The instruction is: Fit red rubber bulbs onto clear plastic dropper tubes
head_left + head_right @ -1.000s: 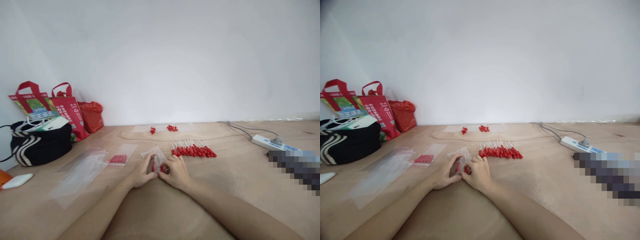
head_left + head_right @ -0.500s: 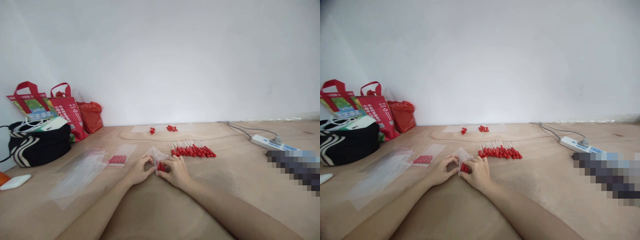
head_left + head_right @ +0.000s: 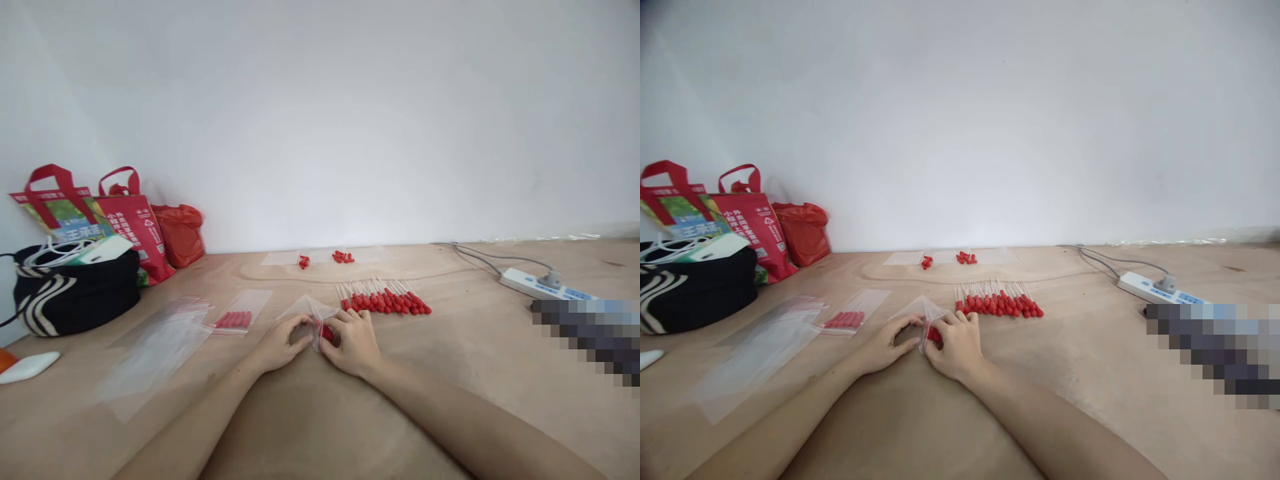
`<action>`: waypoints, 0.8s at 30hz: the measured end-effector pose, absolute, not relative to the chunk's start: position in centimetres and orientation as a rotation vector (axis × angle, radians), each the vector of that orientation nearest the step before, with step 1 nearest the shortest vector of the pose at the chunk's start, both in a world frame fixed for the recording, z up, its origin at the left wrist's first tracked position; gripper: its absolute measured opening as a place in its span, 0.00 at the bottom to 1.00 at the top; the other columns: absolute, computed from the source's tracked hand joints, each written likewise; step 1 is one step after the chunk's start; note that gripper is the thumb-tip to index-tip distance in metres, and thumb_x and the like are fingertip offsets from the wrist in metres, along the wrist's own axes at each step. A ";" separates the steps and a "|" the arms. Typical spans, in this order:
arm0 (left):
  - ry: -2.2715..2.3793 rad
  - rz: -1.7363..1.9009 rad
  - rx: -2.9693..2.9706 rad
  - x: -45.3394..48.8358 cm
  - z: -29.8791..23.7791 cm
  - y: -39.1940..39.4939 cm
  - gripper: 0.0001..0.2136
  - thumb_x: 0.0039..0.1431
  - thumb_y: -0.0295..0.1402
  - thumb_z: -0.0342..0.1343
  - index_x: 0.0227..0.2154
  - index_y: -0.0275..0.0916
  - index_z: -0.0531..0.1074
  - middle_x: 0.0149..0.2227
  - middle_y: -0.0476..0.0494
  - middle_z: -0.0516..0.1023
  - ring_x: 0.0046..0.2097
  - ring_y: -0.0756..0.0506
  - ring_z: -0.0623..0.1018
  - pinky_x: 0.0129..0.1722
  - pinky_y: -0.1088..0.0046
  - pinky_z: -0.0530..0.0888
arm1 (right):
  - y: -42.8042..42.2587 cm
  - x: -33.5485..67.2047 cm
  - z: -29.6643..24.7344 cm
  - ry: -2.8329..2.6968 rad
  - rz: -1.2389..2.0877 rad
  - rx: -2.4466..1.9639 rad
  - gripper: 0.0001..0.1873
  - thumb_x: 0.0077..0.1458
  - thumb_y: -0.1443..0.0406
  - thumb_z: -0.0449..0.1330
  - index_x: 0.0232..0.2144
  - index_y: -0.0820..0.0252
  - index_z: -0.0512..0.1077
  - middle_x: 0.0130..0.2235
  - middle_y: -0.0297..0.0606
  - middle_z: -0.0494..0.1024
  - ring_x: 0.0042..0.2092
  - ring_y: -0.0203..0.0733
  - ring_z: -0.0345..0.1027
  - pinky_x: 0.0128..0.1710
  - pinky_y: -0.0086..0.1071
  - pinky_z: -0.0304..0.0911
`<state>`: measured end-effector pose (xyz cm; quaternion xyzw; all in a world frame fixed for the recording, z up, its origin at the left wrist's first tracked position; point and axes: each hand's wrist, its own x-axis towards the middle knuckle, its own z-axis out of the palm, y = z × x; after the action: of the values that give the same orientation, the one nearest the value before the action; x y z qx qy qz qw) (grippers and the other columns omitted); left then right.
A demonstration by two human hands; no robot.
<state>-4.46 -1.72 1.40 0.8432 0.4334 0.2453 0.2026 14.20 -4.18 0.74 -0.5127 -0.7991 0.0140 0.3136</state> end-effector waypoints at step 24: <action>1.537 0.489 2.382 -5.0 2.8 -1.8 0.24 0.50 0.31 0.48 0.53 0.39 0.58 0.53 0.40 0.63 0.54 0.41 0.64 0.54 0.60 0.60 | -2.5 23.1 4.4 -1.710 -0.005 -1.061 0.12 0.56 0.63 0.48 0.36 0.57 0.70 0.34 0.38 0.74 0.35 0.37 0.67 0.34 0.30 0.62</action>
<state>-5.01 -1.80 2.75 0.8207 0.5295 0.1686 0.1323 23.14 -2.49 4.36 -0.4454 -0.7177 -0.0020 0.5352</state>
